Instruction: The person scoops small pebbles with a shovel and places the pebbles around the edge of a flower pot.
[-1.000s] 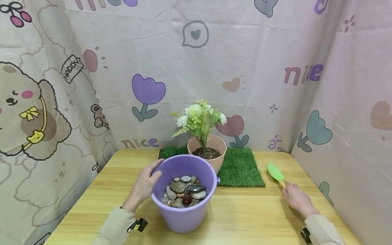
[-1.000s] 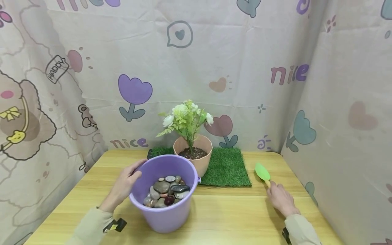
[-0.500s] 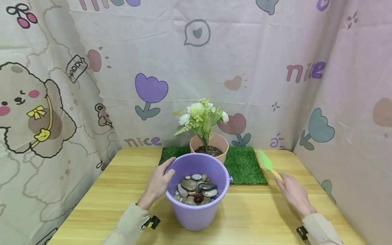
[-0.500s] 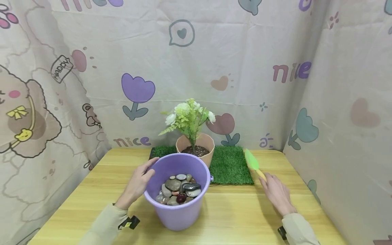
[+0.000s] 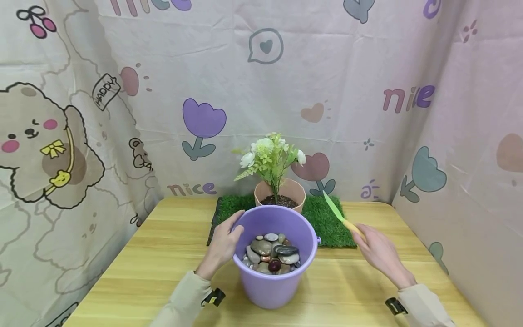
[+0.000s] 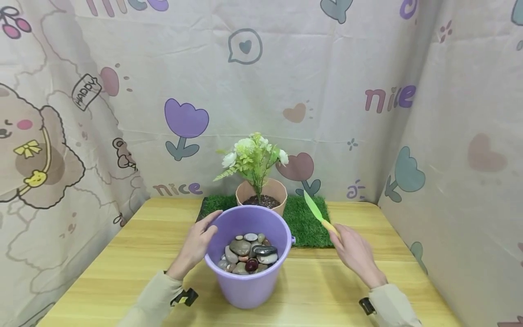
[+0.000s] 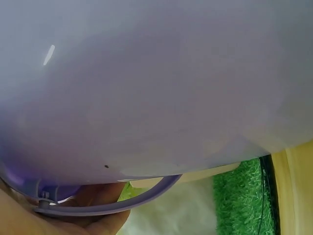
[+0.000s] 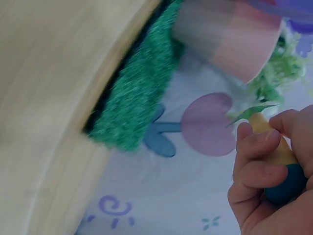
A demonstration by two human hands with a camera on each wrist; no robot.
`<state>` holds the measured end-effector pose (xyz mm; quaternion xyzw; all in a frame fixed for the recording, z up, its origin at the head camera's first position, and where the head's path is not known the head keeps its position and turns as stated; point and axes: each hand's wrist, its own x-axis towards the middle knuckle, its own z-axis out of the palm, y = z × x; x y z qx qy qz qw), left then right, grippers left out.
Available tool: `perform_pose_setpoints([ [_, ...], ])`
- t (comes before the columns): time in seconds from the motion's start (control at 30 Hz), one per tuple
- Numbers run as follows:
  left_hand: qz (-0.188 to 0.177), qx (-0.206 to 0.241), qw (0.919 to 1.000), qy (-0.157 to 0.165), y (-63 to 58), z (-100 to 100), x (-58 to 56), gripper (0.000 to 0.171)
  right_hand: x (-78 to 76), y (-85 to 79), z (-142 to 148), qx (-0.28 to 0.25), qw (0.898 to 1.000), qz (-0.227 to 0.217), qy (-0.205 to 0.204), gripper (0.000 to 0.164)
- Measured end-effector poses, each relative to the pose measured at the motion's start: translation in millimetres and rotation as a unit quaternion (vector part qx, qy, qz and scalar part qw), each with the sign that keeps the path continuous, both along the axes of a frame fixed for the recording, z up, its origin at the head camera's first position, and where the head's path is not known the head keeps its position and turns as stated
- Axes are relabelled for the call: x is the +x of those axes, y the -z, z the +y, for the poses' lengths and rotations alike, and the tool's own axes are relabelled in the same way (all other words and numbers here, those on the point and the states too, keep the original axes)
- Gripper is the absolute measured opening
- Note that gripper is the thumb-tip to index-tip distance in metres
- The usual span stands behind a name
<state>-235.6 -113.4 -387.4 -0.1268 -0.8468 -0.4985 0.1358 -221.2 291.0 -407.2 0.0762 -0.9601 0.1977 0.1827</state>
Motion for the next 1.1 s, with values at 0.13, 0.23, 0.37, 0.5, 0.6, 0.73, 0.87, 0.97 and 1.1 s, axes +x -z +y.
perform_pose_setpoints([
  [0.13,0.008,-0.004,1.0,0.0,-0.1,7.1,0.4,0.05,4.1,-8.9,-9.1,-0.019,0.999,0.019,-0.018,0.04],
  [0.23,0.013,-0.006,0.9999,-0.002,0.4,11.4,1.6,0.05,7.3,-17.1,-17.0,-0.031,0.998,0.039,-0.034,0.039],
  [0.37,0.023,-0.009,0.9997,-0.001,1.2,17.2,2.6,0.051,10.9,-29.9,-30.5,-0.032,0.996,0.057,-0.053,0.04],
  [0.5,0.032,-0.017,0.9993,-0.002,3.7,21.8,2.4,0.051,14.4,-40.4,-45.5,-0.028,0.994,0.072,-0.078,0.038],
  [0.6,0.03,-0.02,0.9994,0.0,3.7,22.0,3.1,0.051,18.0,-44.7,-56.3,-0.027,0.989,0.098,-0.104,0.032],
  [0.73,0.008,-0.026,0.9996,0.006,0.1,18.4,2.8,0.053,24.0,-46.8,-67.8,-0.022,0.98,0.141,-0.139,0.025],
  [0.87,-0.015,-0.036,0.999,0.022,-2.6,14.5,0.5,0.054,29.4,-47.1,-74.5,-0.005,0.973,0.163,-0.16,0.021],
  [0.97,-0.022,-0.043,0.9981,0.037,-2.3,11.7,-2.4,0.056,30.9,-47.1,-77.3,0.01,0.972,0.166,-0.166,0.019],
  [1.1,-0.029,-0.038,0.9973,0.056,-1.1,8.7,-6.6,0.06,30.6,-47.9,-79.8,0.019,0.973,0.159,-0.167,0.021],
])
